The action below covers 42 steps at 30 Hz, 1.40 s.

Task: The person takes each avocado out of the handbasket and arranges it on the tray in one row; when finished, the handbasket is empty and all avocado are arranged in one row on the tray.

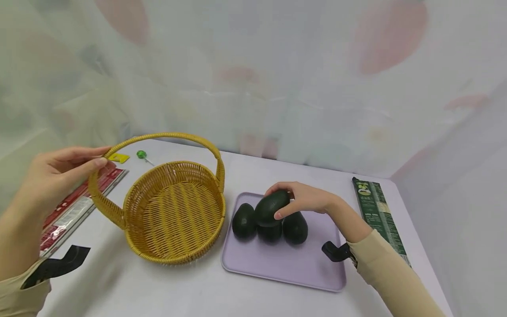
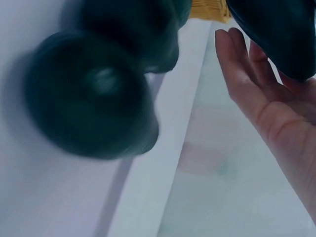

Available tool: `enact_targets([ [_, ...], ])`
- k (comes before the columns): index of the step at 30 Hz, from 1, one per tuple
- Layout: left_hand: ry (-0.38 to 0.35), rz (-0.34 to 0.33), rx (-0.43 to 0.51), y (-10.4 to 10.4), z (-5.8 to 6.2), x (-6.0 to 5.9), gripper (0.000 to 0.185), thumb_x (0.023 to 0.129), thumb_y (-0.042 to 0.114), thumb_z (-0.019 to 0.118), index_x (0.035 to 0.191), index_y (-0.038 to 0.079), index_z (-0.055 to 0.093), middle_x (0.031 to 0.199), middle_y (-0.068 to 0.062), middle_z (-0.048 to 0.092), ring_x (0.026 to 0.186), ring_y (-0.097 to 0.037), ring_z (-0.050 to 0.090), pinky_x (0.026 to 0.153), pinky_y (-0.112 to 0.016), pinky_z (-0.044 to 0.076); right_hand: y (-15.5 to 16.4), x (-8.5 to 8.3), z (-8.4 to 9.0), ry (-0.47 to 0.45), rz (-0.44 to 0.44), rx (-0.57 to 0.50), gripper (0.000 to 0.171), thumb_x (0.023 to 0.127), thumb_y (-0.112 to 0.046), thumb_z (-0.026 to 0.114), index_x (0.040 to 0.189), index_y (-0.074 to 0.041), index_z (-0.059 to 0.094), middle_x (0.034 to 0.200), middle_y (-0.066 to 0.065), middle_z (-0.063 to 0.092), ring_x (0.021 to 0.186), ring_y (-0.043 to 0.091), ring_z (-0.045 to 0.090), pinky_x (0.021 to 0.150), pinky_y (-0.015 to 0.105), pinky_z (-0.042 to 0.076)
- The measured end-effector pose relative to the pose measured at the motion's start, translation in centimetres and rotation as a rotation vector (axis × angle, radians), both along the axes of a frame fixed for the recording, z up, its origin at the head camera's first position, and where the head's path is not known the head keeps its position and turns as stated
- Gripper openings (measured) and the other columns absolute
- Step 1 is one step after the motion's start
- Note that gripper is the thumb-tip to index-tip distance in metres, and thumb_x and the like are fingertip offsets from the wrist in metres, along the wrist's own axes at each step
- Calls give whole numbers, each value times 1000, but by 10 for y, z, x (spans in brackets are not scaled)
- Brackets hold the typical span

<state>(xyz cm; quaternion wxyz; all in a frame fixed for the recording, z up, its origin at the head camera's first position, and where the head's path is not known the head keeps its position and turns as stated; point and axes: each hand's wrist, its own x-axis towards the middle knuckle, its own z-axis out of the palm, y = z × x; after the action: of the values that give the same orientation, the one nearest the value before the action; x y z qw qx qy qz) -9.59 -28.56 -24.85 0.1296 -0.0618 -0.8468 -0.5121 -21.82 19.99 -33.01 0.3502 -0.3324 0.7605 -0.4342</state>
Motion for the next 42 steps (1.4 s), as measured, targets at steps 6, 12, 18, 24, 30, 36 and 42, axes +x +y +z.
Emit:
enact_targets([
  [6, 17, -11, 23, 0, -1, 1, 31, 94, 2, 62, 125, 8, 67, 92, 5, 74, 72, -10, 56, 41, -30, 36, 30, 9, -12, -70, -54, -96, 49, 87, -7, 72, 131, -8, 52, 123, 17, 56, 104, 29, 59, 86, 37, 49],
  [12, 31, -36, 82, 1, -4, -1, 31, 93, 0, 63, 123, 6, 68, 91, 3, 74, 75, -9, 58, 40, -30, 34, 59, 19, -23, -150, -158, -182, 48, 91, -1, 64, 136, -5, 47, 122, 16, 59, 103, 22, 61, 84, 35, 50],
  [18, 41, -37, 104, 1, -5, -2, 31, 93, -1, 63, 122, 5, 68, 91, 3, 74, 77, -9, 60, 40, -30, 33, 80, 31, -31, -208, -292, -243, 49, 94, -2, 58, 141, -11, 44, 126, 12, 58, 111, 21, 60, 91, 32, 49],
  [24, 48, -28, 94, 1, -4, -1, 30, 93, 1, 63, 123, 2, 67, 90, 3, 74, 82, -9, 62, 41, -30, 33, 92, 42, -37, -254, -390, -294, 47, 96, -4, 55, 137, -24, 49, 123, 9, 60, 110, 18, 61, 91, 32, 49],
  [30, 48, -36, 109, 2, -4, -1, 29, 93, 1, 63, 122, 0, 66, 90, 2, 75, 86, -9, 63, 45, -28, 36, 103, 52, -44, -300, -519, -284, 56, 97, -9, 56, 146, -10, 31, 120, -1, 62, 108, 15, 63, 89, 33, 50],
  [36, 52, -54, 142, 2, -3, -1, 29, 93, 1, 63, 122, -2, 65, 91, -1, 74, 87, -10, 64, 45, -27, 36, 114, 58, -56, -294, -599, -254, 61, 98, -13, 55, 146, 3, 20, 119, -6, 60, 106, 12, 63, 87, 32, 51],
  [42, 46, -45, 119, 3, -3, -1, 29, 94, 3, 63, 123, -2, 65, 91, -1, 74, 90, -10, 63, 50, -22, 40, 117, 66, -65, -262, -643, -180, 57, 99, -15, 55, 145, 5, 28, 121, -7, 58, 108, 7, 59, 89, 31, 49],
])
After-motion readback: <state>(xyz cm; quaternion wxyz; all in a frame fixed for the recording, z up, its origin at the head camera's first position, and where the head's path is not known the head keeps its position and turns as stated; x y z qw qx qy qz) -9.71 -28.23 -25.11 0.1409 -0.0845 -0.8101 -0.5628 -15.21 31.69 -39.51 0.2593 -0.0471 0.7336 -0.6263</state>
